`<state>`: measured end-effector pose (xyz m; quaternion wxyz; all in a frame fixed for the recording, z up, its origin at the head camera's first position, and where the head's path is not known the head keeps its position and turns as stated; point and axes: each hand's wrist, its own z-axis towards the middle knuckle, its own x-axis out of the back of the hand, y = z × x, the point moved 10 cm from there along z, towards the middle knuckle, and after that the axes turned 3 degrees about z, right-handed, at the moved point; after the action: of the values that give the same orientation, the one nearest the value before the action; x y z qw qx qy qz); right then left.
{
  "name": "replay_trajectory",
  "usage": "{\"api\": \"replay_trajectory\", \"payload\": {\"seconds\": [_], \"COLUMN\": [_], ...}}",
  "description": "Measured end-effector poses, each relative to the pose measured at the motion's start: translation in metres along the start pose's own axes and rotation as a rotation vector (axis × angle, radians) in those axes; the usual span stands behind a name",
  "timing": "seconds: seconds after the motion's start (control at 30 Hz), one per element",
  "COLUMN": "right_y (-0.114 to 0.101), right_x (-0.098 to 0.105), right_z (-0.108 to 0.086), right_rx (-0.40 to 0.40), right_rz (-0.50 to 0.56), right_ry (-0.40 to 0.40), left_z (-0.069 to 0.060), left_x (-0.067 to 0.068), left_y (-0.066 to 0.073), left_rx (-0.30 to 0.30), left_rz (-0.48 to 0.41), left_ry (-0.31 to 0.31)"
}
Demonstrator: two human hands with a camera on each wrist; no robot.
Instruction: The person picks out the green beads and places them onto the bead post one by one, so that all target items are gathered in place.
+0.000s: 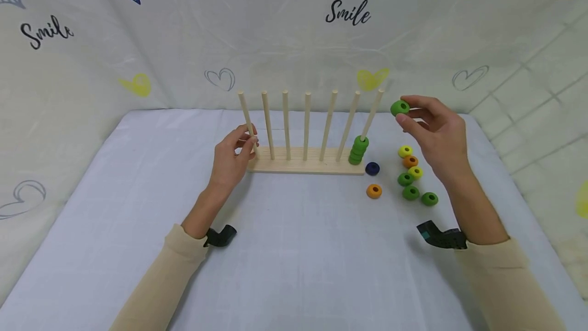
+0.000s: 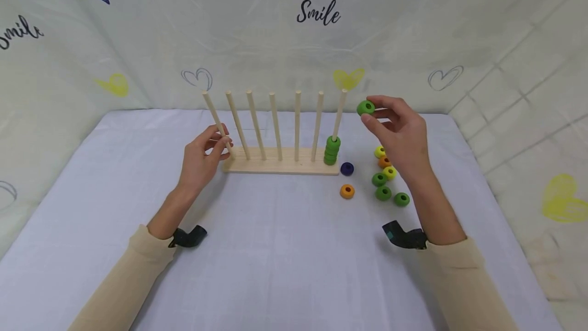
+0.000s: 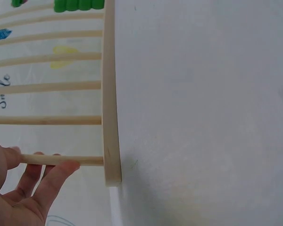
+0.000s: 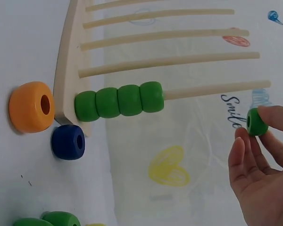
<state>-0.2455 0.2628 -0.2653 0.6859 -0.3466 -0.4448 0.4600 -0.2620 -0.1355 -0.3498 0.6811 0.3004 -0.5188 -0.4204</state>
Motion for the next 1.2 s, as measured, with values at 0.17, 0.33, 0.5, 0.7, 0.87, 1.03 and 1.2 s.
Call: {"api": "replay_trajectory", "payload": {"seconds": [0.17, 0.33, 0.5, 0.7, 0.87, 1.03, 1.2], "right_y": [-0.003, -0.006, -0.014, -0.023, -0.025, -0.029, -0.032], "right_x": [-0.001, -0.001, -0.003, -0.007, -0.006, -0.007, -0.010], "right_z": [0.001, 0.001, 0.000, 0.001, 0.001, 0.003, 0.004], "right_rx": [0.010, 0.026, 0.063, 0.107, 0.110, 0.130, 0.146], "right_rz": [0.091, 0.153, 0.241, 0.266, 0.267, 0.329, 0.379], "right_ry": [0.013, 0.021, 0.024, 0.023, 0.034, 0.027, 0.016], "left_z": [0.000, 0.000, 0.000, 0.001, 0.001, 0.001, 0.000], "left_x": [0.000, 0.000, 0.000, 0.000, -0.001, -0.001, 0.000], "left_y": [0.000, -0.001, 0.000, -0.001, 0.000, 0.001, 0.001], "left_rx": [-0.002, -0.007, -0.012, -0.011, -0.016, -0.016, -0.009], "left_rz": [0.004, 0.007, -0.003, -0.006, -0.006, -0.001, -0.001], "left_ry": [0.000, 0.001, 0.000, 0.005, 0.001, 0.003, 0.003]}}
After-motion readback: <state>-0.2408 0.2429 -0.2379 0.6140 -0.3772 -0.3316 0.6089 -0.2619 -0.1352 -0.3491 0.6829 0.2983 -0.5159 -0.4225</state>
